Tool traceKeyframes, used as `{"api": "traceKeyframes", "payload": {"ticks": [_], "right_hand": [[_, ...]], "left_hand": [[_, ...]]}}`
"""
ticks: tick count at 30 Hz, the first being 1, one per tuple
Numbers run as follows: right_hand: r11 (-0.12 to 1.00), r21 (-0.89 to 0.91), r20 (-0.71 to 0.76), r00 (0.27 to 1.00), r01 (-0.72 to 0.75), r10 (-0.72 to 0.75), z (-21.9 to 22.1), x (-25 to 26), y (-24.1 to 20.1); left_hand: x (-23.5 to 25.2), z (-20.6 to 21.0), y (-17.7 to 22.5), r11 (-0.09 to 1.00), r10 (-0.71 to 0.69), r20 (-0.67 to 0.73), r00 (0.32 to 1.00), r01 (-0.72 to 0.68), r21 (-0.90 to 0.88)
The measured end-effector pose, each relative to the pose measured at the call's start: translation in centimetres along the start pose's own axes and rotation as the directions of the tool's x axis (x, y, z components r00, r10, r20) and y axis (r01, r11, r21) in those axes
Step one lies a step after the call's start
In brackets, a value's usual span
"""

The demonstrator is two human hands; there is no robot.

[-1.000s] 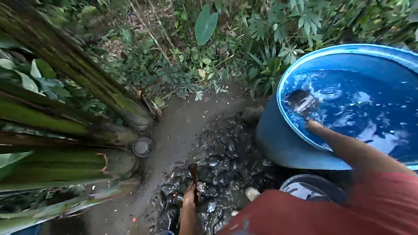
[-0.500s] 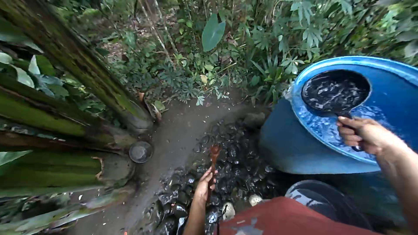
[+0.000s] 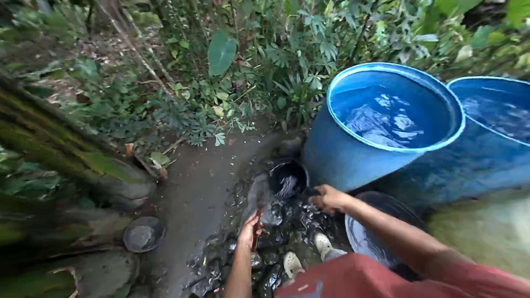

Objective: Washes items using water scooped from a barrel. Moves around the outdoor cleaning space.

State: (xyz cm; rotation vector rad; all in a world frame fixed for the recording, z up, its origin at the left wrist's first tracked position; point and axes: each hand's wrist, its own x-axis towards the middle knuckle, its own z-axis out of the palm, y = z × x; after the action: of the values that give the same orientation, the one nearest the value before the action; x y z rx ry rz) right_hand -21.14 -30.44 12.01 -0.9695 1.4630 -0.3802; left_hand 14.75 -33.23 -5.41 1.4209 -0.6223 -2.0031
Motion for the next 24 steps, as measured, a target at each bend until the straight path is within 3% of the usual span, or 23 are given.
{"api": "traceKeyframes", "payload": {"ticks": [3,6,9,11,14,16,20,24], "right_hand": [[0.983,-0.181,0.01,1.0,0.015,-0.014,4.2,1.3,2.7],[0.924,-0.367,0.047,0.994,0.104,-0.094,6.5,1.6,5.2],[0.92,-0.374,0.043,0.993,0.119,-0.111,6.4,1.1,8.8],[0.941,-0.337,0.008,0.999,0.043,-0.043,5.3,0.4,11.7],[0.92,-0.391,-0.025,0.999,-0.034,0.027,3.9,-1.9,15.4],[0.885,-0.454,-0.056,0.995,-0.099,0.082,3.9,-3.6,18.2],[0.824,-0.498,-0.089,0.961,-0.269,0.26,4.8,-7.7,22.9],[0.837,-0.364,-0.112,0.911,-0.409,0.397,7.6,-9.4,31.1]], "left_hand": [[2.5,-0.3,-1.5,0.989,-0.092,-0.233,0.968,0.061,-0.137],[0.4,2.9,-1.3,0.975,-0.047,-0.454,0.89,-0.058,-0.214],[-0.2,4.5,-2.2,0.96,-0.03,-0.415,0.909,-0.09,-0.266],[-0.5,4.9,-2.3,0.976,-0.116,-0.335,0.935,0.046,-0.211],[1.1,3.8,-3.4,0.939,-0.345,-0.095,0.934,0.344,-0.021],[1.0,3.5,-4.8,0.907,-0.411,-0.103,0.906,0.418,0.058],[-0.2,5.4,-6.8,0.908,-0.402,-0.171,0.899,0.416,0.054],[-1.3,10.6,-8.0,0.913,-0.396,-0.111,0.911,0.404,0.059]]}}
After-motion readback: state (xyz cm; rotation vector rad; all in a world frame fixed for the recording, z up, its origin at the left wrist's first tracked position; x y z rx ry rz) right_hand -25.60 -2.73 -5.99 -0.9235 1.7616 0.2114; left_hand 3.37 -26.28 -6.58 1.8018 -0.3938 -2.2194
